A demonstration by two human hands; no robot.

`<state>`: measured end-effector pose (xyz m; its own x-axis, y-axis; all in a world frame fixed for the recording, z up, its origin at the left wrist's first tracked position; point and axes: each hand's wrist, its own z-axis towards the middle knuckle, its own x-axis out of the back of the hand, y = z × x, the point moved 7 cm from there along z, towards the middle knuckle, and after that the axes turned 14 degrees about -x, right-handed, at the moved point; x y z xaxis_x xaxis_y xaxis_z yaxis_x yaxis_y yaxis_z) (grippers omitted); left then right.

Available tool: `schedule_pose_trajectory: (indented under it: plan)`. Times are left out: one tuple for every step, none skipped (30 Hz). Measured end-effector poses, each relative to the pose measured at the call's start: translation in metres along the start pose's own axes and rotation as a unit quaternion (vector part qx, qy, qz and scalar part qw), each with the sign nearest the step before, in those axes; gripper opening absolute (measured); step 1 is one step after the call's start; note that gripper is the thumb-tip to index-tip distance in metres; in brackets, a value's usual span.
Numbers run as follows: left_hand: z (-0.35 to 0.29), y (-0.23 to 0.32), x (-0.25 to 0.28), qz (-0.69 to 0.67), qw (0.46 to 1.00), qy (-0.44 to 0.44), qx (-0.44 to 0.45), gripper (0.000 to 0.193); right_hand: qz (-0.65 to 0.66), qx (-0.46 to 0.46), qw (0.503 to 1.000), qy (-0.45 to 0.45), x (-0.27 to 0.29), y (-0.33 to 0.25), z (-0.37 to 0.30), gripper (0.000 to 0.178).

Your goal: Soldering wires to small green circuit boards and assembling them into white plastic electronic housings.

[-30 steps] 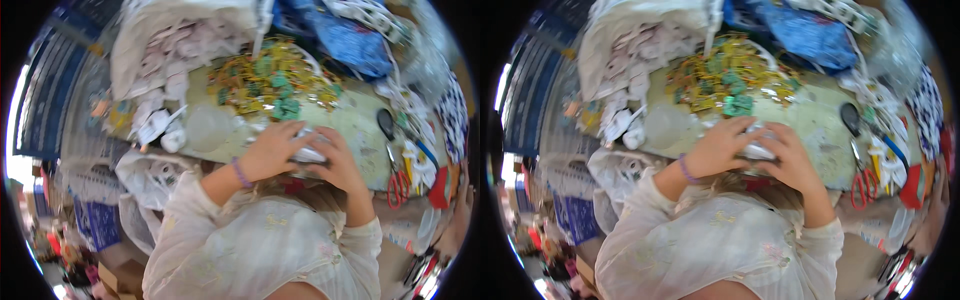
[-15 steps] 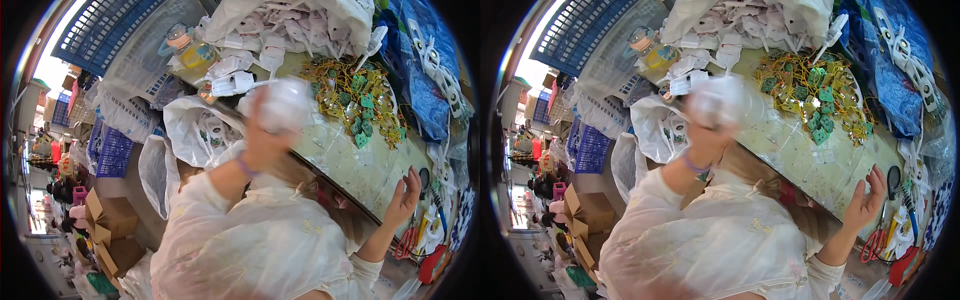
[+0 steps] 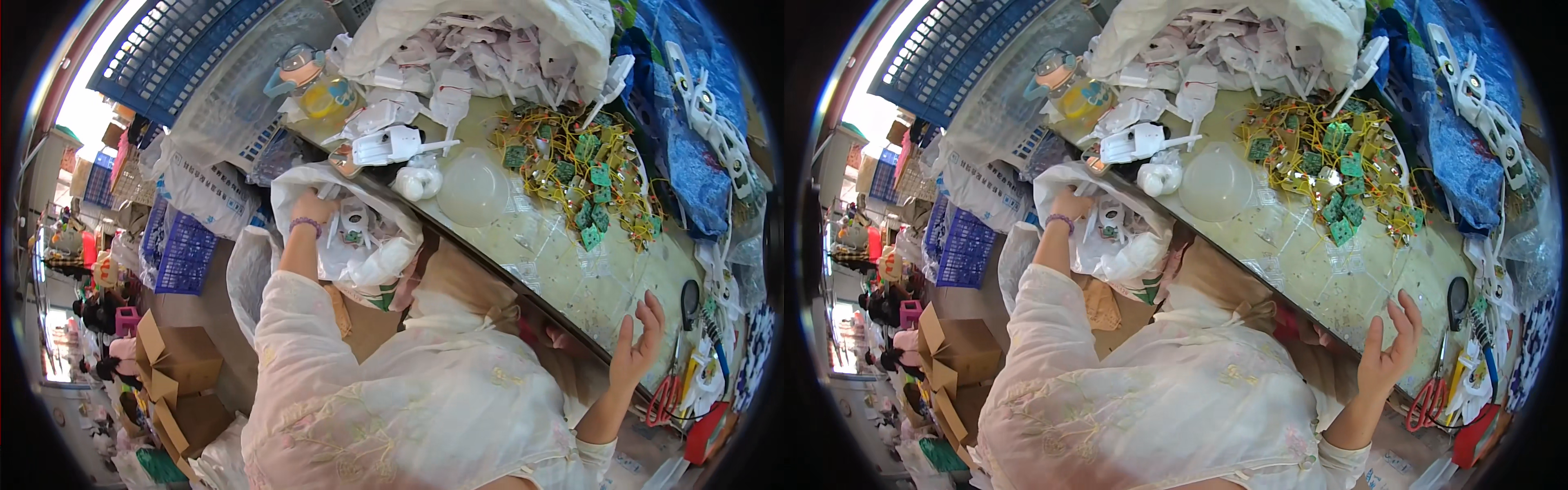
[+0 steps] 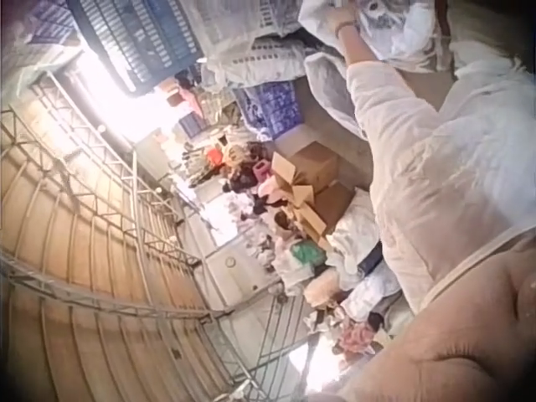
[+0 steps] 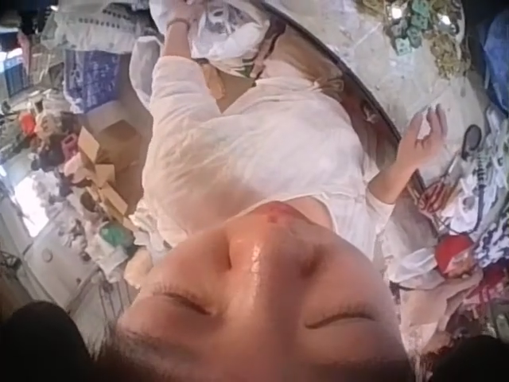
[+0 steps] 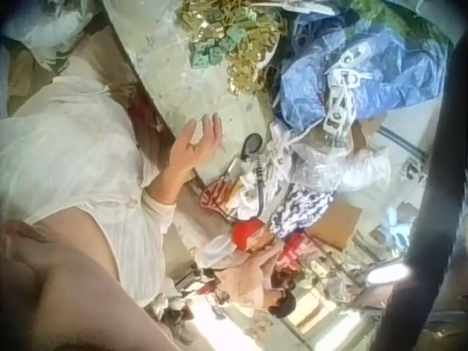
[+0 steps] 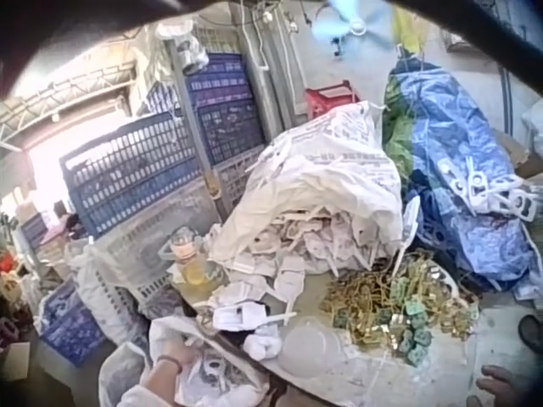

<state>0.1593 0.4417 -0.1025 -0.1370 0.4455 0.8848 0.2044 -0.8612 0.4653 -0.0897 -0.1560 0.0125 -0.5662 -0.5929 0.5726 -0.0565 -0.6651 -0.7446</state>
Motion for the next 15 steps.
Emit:
schedule_pose_trajectory:
  plan:
    - [0.009,-0.005,-0.008,0.085,0.993,-0.086,0.001,0.062,-0.016,0.004,1.000,-0.005,0.000,-0.001,-0.002,0.025]
    - [0.015,-0.014,-0.016,0.169,0.971,-0.169,0.001,0.063,-0.031,0.007,0.999,-0.009,0.001,-0.002,-0.004,0.024]
    - [0.028,-0.039,-0.027,0.188,0.965,-0.181,-0.013,0.064,-0.026,0.008,1.000,-0.005,0.000,-0.004,-0.004,0.024]
    - [0.034,-0.032,-0.035,0.202,0.957,-0.206,-0.010,0.073,-0.040,0.004,0.999,-0.010,-0.001,-0.002,-0.006,0.024]
    - [0.038,-0.025,-0.042,0.217,0.949,-0.230,-0.007,0.083,-0.053,-0.001,0.998,-0.016,-0.003,-0.002,-0.008,0.024]
    - [0.041,-0.013,-0.049,0.243,0.941,-0.226,-0.068,0.079,-0.056,-0.006,0.998,-0.008,-0.002,-0.003,-0.009,0.024]
    - [0.042,-0.018,-0.053,0.239,0.939,-0.235,-0.081,0.077,-0.052,-0.009,0.998,-0.022,-0.005,-0.006,-0.008,0.024]
    - [0.044,-0.030,-0.058,0.235,0.936,-0.244,-0.092,0.074,-0.047,-0.011,0.998,-0.037,-0.009,-0.010,-0.007,0.024]
    - [0.046,-0.042,-0.062,0.241,0.927,-0.256,-0.131,0.070,-0.044,0.003,0.998,-0.040,-0.011,-0.015,-0.005,0.024]
    - [0.035,-0.014,-0.067,0.296,0.902,-0.256,-0.184,0.068,-0.055,-0.004,0.998,-0.027,-0.006,-0.011,-0.005,0.024]
    - [0.018,0.028,-0.057,0.351,0.871,-0.252,-0.234,0.066,-0.053,-0.013,0.998,-0.007,0.000,-0.006,-0.008,0.024]
    - [-0.004,0.063,-0.044,0.342,0.835,-0.347,-0.255,0.059,-0.042,-0.018,0.999,0.008,0.002,-0.002,-0.010,0.024]
    - [-0.028,0.095,-0.031,0.327,0.791,-0.439,-0.273,0.053,-0.040,-0.019,0.999,0.015,0.001,0.002,-0.014,0.024]
    - [-0.048,0.131,-0.017,0.143,0.807,-0.478,-0.316,0.045,-0.032,-0.027,0.999,0.034,0.002,0.008,-0.018,0.023]
    - [-0.066,0.165,0.001,-0.046,0.792,-0.501,-0.345,0.038,-0.023,-0.036,0.998,0.050,0.002,0.013,-0.021,0.022]
